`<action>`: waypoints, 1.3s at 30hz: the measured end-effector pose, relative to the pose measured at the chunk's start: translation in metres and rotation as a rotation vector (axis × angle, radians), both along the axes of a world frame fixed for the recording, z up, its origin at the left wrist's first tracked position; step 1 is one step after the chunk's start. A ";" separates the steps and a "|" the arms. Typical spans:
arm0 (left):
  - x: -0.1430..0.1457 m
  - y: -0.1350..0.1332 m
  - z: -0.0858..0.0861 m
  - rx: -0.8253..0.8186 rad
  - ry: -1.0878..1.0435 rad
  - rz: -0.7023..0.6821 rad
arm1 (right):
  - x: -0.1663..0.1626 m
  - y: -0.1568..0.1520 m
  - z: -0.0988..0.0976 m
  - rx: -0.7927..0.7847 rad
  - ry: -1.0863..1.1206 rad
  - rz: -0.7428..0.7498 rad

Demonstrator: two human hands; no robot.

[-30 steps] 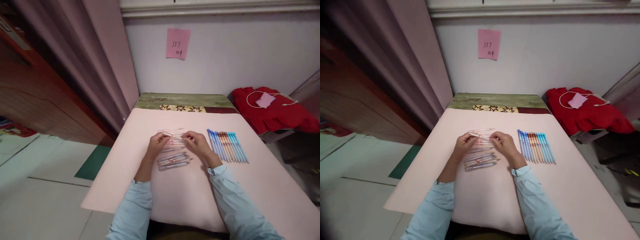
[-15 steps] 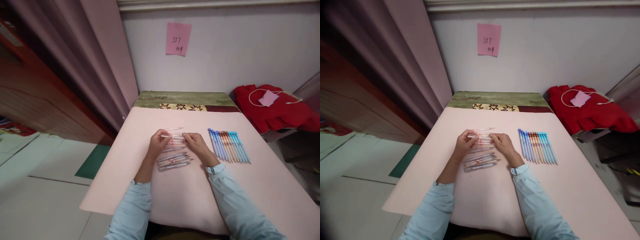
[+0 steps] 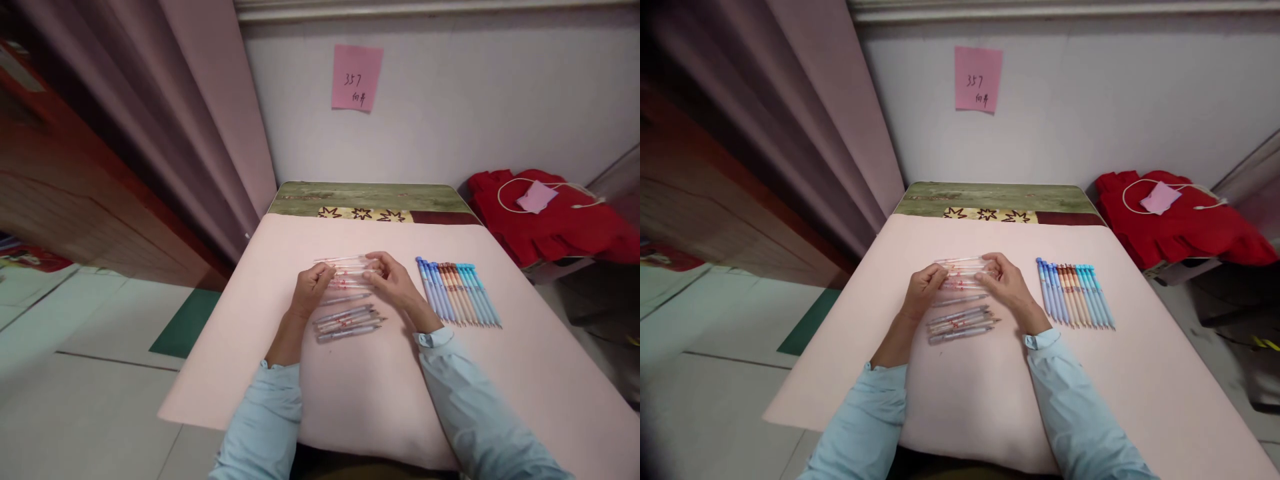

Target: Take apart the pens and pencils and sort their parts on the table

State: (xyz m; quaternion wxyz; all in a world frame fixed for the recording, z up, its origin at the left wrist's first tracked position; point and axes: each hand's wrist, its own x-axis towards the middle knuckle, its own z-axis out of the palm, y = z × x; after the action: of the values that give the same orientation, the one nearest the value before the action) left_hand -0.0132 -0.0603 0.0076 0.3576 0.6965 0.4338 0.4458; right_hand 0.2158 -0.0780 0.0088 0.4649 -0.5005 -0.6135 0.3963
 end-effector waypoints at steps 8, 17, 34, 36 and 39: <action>0.001 0.001 -0.003 -0.035 0.012 0.015 | 0.001 0.002 -0.001 0.020 -0.002 0.022; 0.002 0.002 -0.004 -0.059 0.021 0.012 | 0.002 0.000 -0.001 -0.049 -0.088 0.008; -0.001 0.003 -0.005 -0.078 0.016 0.015 | 0.002 -0.001 -0.002 -0.055 -0.118 -0.018; -0.001 0.003 -0.005 -0.077 0.020 0.013 | 0.001 0.000 -0.003 -0.074 -0.121 -0.017; -0.003 0.003 -0.006 -0.075 0.026 0.025 | 0.001 0.002 -0.005 -0.012 -0.051 -0.025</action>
State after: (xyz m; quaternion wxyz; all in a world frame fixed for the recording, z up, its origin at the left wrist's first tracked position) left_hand -0.0161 -0.0570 0.0021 0.3724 0.6826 0.4637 0.4247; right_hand 0.2170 -0.0762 0.0040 0.4512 -0.5207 -0.6164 0.3812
